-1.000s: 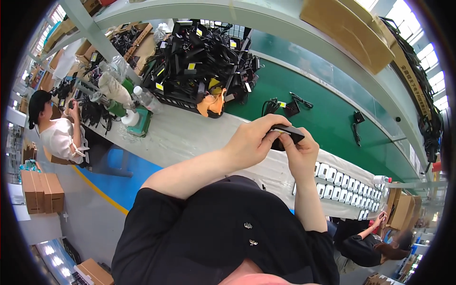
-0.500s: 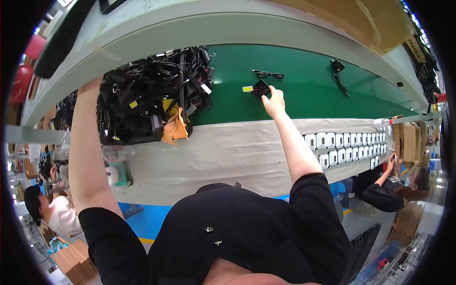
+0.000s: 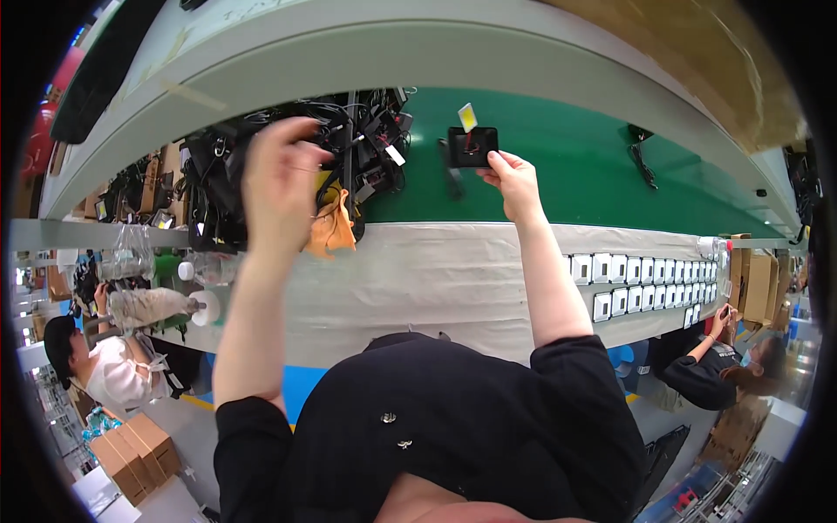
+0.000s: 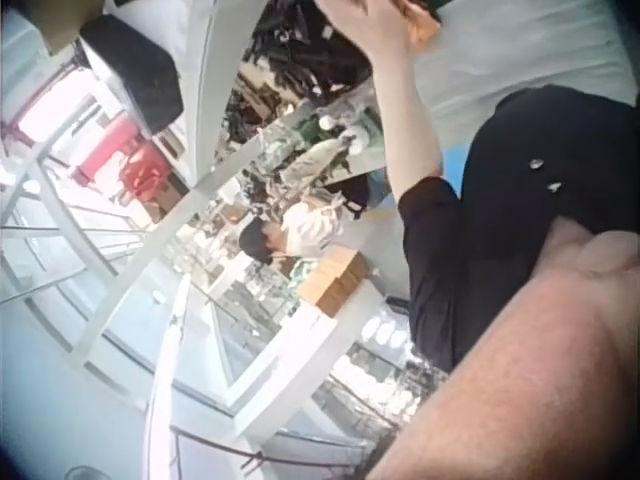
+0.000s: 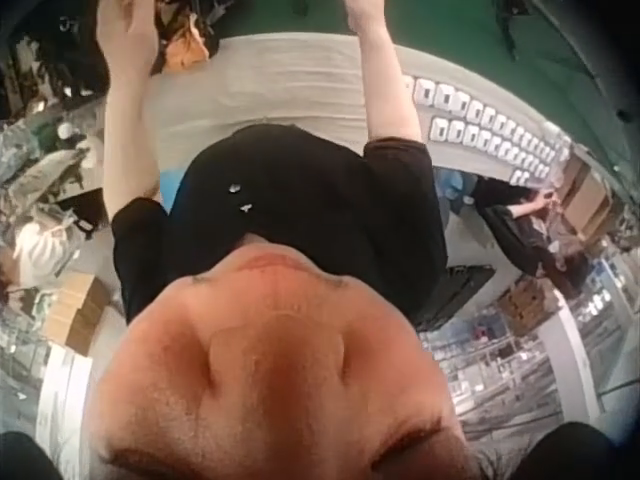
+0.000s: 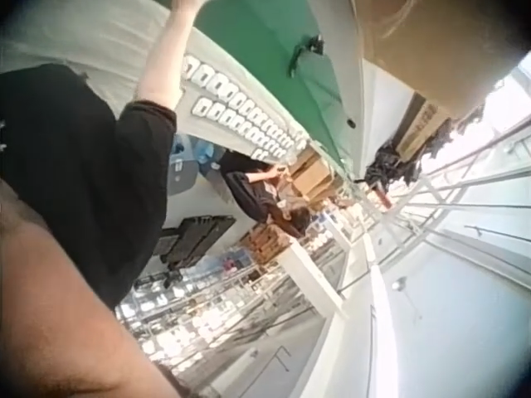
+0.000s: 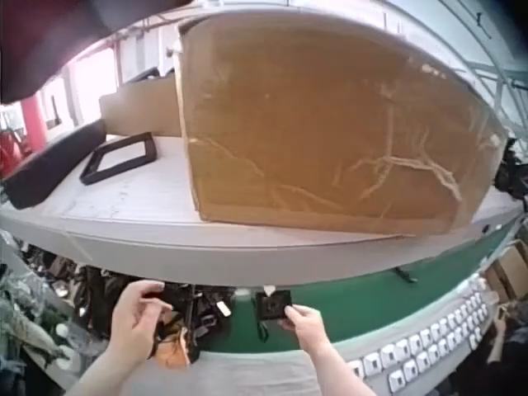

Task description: Assembling LED light fixtures by peeling backing from LED chips and adhering them into plastic housings.

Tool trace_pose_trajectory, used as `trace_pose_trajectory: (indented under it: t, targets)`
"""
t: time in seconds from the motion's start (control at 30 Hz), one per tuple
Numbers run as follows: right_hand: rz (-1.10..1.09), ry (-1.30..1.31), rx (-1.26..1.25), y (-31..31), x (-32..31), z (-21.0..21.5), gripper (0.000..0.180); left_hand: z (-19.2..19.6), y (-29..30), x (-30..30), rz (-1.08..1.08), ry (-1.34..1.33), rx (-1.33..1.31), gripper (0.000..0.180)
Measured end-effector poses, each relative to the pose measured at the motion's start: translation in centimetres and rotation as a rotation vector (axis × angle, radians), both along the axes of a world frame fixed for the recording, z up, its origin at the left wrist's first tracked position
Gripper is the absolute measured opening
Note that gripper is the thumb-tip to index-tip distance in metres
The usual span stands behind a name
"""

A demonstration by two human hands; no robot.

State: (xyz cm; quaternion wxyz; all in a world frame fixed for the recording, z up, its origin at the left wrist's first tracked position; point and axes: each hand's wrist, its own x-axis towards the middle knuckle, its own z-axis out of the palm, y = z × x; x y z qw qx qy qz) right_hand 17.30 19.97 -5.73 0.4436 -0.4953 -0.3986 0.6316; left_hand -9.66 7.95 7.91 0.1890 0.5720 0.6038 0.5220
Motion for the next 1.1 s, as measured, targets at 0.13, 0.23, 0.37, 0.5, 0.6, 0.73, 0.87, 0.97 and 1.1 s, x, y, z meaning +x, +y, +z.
trace_pose_trajectory:
  t: [0.13,0.23,0.37,0.5,0.6,0.73,0.87,0.97,1.1]
  targets:
    - [0.2,0.223,0.067,-6.9,-0.9,7.1,0.023,0.1,-1.8,8.5,-0.269,-0.801,-0.519,0.046]
    - [0.254,0.132,0.157,-11.2,0.0,11.6,0.025,1.9,-3.4,11.1,-0.351,-0.766,-0.378,0.045]
    - [0.089,-0.495,0.843,-13.3,3.9,16.6,0.041,4.3,-6.2,13.0,-0.382,-0.78,-0.444,0.04]
    - [0.435,-0.716,1.577,-13.5,6.2,22.8,0.039,6.6,-9.1,15.5,-0.45,-0.659,-0.462,0.04]
    - [0.581,-0.82,1.579,-14.2,8.3,24.5,0.03,7.6,-10.5,17.1,-0.485,-0.632,-0.427,0.04]
    - [0.624,-1.008,1.659,-16.2,11.1,26.3,0.022,8.4,-11.9,18.3,-0.491,-0.679,-0.386,0.038]
    - [0.573,-1.11,1.655,-17.8,12.7,26.4,0.034,8.4,-13.0,19.1,-0.503,-0.704,-0.347,0.036]
    - [0.519,-0.952,1.662,-19.0,12.8,26.6,0.028,8.6,-13.6,19.5,-0.501,-0.747,-0.276,0.038]
    - [0.447,-0.786,1.615,-19.9,12.3,26.1,0.027,9.0,-14.4,20.2,-0.544,-0.754,-0.182,0.047]
